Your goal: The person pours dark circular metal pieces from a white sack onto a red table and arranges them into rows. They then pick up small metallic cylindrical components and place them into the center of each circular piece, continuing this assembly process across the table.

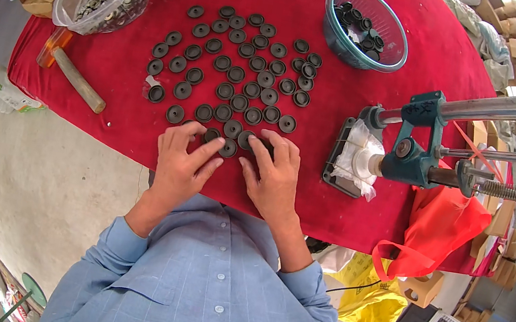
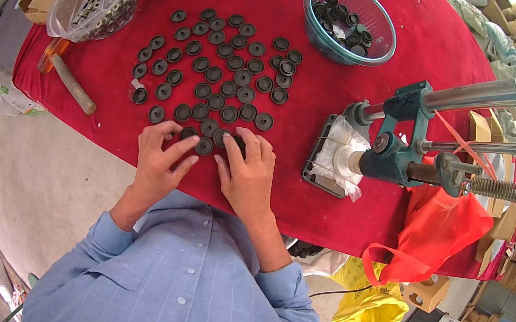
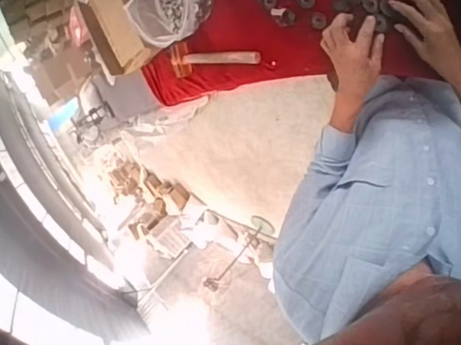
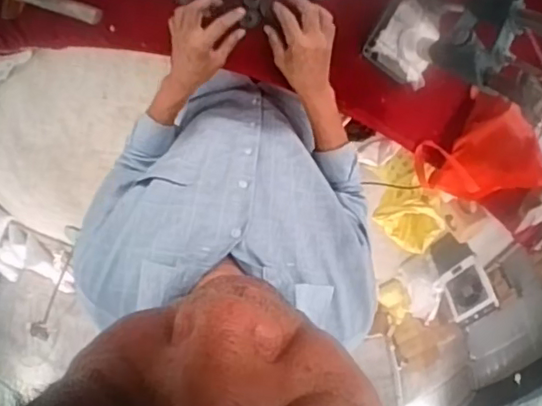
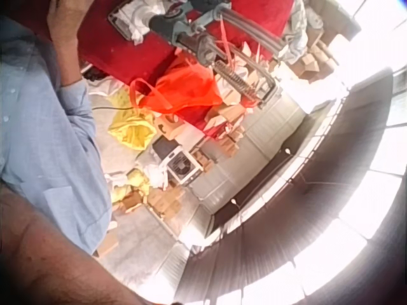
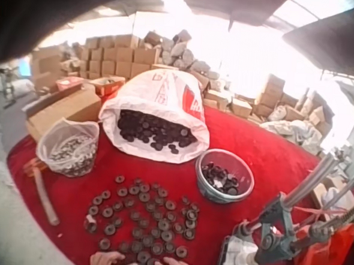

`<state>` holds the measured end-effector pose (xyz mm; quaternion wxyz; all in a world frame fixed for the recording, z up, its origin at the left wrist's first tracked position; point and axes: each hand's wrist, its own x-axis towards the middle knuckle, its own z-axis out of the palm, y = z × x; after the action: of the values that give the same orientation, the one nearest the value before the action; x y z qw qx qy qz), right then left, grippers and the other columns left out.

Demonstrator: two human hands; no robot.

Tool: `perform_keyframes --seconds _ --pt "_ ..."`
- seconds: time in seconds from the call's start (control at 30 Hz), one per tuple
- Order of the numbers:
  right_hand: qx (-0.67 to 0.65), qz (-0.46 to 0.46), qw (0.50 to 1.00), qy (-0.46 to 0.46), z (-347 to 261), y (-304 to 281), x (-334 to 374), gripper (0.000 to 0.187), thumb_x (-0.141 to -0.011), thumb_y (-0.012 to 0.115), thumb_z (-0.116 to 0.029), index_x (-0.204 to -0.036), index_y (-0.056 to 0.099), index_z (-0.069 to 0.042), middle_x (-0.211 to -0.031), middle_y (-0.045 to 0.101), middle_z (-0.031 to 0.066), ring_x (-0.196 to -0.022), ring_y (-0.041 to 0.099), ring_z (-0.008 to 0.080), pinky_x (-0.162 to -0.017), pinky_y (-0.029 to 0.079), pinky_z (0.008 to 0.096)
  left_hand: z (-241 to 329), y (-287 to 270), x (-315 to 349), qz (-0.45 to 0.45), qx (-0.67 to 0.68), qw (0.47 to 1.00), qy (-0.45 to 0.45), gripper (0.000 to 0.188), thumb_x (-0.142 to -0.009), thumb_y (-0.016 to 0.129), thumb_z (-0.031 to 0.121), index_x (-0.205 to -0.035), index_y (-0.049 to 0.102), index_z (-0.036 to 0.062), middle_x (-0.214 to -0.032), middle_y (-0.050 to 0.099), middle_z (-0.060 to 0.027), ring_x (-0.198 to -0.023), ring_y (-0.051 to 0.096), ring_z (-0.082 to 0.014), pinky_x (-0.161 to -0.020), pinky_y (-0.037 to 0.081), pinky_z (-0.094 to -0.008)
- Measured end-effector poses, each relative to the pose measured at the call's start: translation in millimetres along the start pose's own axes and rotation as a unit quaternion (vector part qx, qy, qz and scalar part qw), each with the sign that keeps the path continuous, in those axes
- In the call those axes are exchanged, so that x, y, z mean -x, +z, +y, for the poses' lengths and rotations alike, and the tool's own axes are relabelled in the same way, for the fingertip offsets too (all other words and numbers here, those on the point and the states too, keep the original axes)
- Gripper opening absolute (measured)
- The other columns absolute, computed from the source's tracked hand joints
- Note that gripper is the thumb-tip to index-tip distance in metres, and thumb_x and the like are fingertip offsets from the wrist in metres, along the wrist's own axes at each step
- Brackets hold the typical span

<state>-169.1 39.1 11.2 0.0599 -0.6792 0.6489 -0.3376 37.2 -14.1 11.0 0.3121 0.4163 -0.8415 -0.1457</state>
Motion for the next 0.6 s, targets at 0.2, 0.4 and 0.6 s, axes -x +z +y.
perform_keyframes --seconds 0.2,0.4,0.6 --pt "0.038 0.001 0.999 0.008 4 0 3 0.048 -0.083 0.084 -0.015 -0.129 0.070 -0.010 -0.122 0.068 0.0083 -0.115 0.061 0.0309 -0.097 0.045 0.0448 0 8 6 -0.011 0.022 1.000 0.010 0.032 -0.084 0.086 0.017 -0.115 0.081 0.0167 -0.125 0.062 -0.0076 -0.108 0.056 -0.0277 -0.091 0.042 -0.0426" --pt "0.043 0.012 0.998 0.040 15 -8 6 0.053 -0.083 0.084 -0.014 -0.132 0.067 -0.009 -0.121 0.068 0.0087 -0.115 0.061 0.0308 -0.098 0.044 0.0452 1 12 6 0.002 0.021 1.000 0.022 0.037 -0.083 0.086 0.010 -0.118 0.080 0.0187 -0.121 0.064 -0.0076 -0.102 0.057 -0.0268 -0.089 0.043 -0.0419" --pt "0.011 0.050 0.998 0.042 9 -2 2 0.050 -0.084 0.083 -0.010 -0.131 0.066 -0.008 -0.125 0.068 0.0096 -0.115 0.062 0.0317 -0.098 0.045 0.0454 0 17 4 0.010 0.002 1.000 0.028 0.045 -0.082 0.084 0.005 -0.124 0.080 0.0207 -0.116 0.065 -0.0062 -0.099 0.057 -0.0254 -0.087 0.042 -0.0406"
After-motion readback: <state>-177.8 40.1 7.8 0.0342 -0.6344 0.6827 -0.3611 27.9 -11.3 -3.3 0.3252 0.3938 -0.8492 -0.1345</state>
